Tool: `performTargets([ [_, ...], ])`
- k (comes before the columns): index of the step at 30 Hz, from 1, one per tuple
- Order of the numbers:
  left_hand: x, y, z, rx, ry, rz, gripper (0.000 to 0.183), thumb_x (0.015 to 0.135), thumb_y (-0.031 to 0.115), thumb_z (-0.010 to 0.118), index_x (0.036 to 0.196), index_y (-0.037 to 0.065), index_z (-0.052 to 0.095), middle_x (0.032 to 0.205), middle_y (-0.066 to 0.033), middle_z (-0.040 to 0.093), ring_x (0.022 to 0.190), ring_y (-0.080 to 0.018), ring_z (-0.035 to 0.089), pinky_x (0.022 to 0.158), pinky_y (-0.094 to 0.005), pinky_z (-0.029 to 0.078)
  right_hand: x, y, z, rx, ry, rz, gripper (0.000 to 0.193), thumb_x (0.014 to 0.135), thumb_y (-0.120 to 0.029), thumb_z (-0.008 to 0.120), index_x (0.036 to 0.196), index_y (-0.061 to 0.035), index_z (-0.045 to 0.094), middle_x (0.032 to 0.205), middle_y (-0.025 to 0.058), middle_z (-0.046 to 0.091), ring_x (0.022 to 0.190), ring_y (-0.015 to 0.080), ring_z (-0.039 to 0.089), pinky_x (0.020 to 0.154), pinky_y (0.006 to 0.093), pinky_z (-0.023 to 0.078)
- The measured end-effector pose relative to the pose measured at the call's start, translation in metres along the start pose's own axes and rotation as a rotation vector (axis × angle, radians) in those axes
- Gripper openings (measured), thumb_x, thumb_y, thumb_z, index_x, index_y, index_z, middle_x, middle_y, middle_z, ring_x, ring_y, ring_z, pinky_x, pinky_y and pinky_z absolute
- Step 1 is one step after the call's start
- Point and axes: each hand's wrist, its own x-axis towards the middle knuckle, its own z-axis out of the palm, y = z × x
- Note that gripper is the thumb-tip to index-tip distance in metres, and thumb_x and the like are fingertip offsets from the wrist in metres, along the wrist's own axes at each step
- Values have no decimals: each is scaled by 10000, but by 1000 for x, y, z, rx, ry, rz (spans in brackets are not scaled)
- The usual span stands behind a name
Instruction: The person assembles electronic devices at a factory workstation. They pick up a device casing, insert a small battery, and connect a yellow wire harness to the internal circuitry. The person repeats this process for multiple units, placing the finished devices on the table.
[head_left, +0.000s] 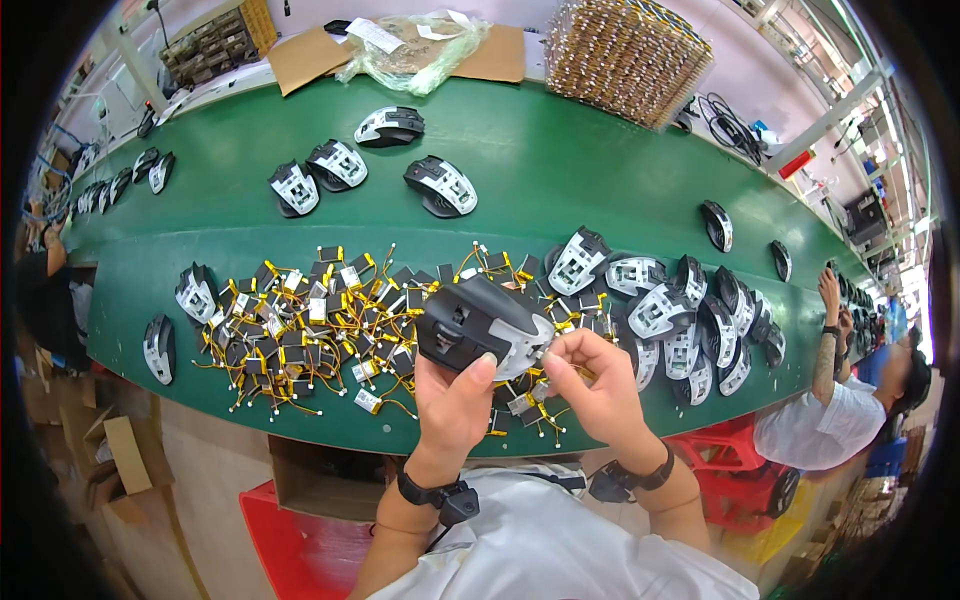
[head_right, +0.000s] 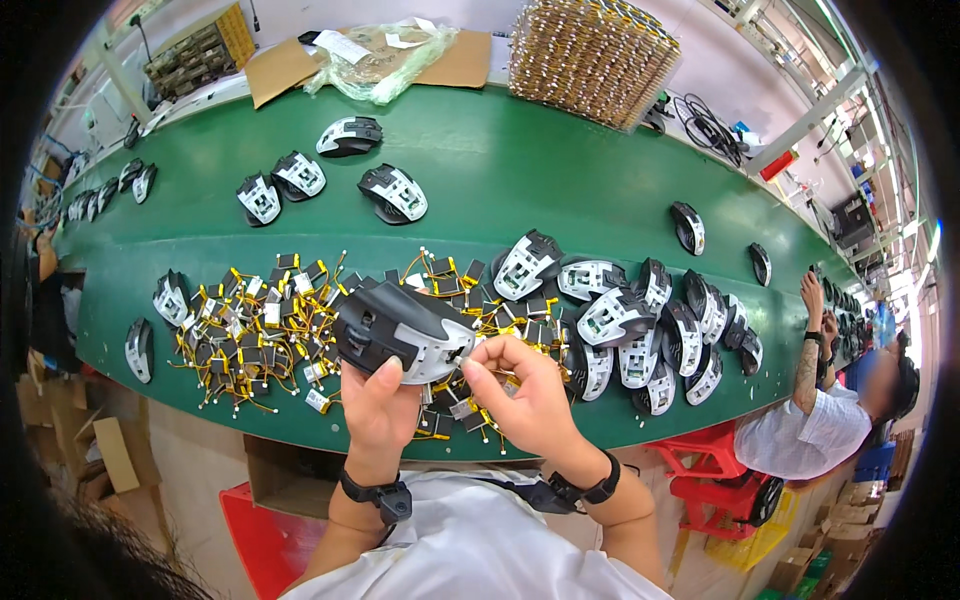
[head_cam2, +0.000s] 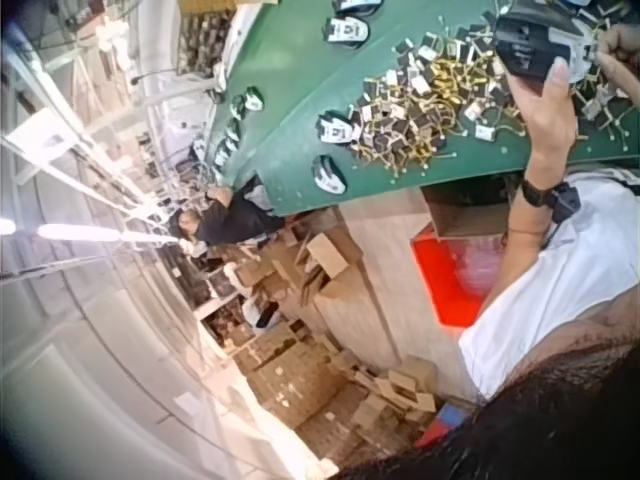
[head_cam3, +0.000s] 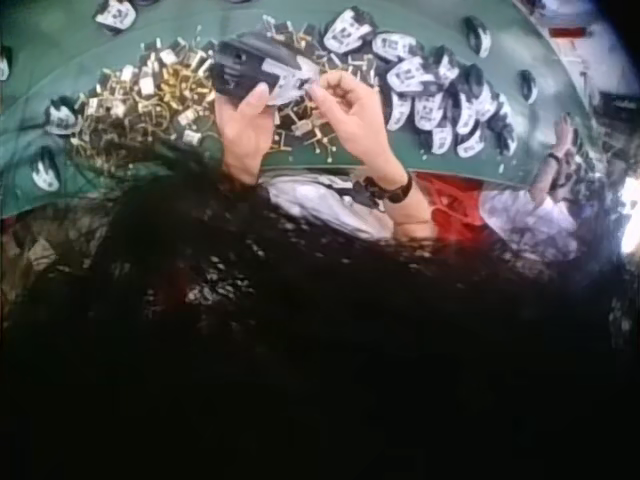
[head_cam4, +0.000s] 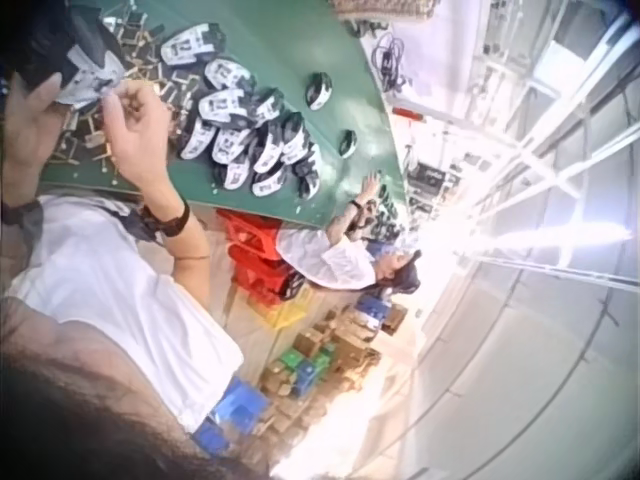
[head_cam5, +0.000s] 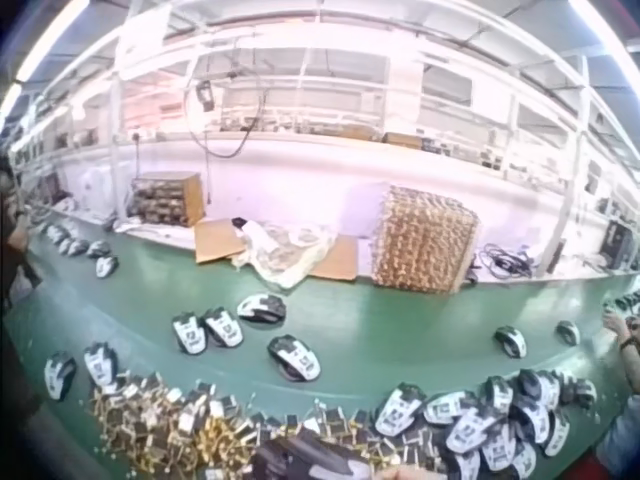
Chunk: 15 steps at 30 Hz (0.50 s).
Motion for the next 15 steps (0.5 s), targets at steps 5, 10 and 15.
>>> performTargets([
  [5, -6, 1, -3, -42, 28, 1, 690, 859, 161, 701, 1440, 21, 356, 1441, -178, 450, 1279, -306, 506, 1063, -480, 427, 6, -1, 11, -104, 96, -150, 119, 909, -88, 657, 910, 21, 608, 784, 8, 632, 703, 51, 540, 621, 222, 440],
  [10, -9, 0, -3, 4, 37, 20, 696, 854, 166, 709, 1442, 30, 364, 1439, -157, 454, 1276, -289, 505, 1072, -472, 419, 9, 2, 20, -82, 138, -171, 99, 905, -69, 657, 896, 4, 591, 752, 8, 635, 632, 35, 544, 544, 202, 430],
  [15, -11, 0, 0, 4, 37, 44, 676, 842, 137, 717, 1425, 31, 392, 1403, -128, 485, 1258, -275, 515, 1072, -455, 417, 12, 4, 25, -115, 186, -198, 100, 896, -65, 662, 885, 5, 591, 733, 19, 637, 633, 40, 565, 533, 201, 448],
])
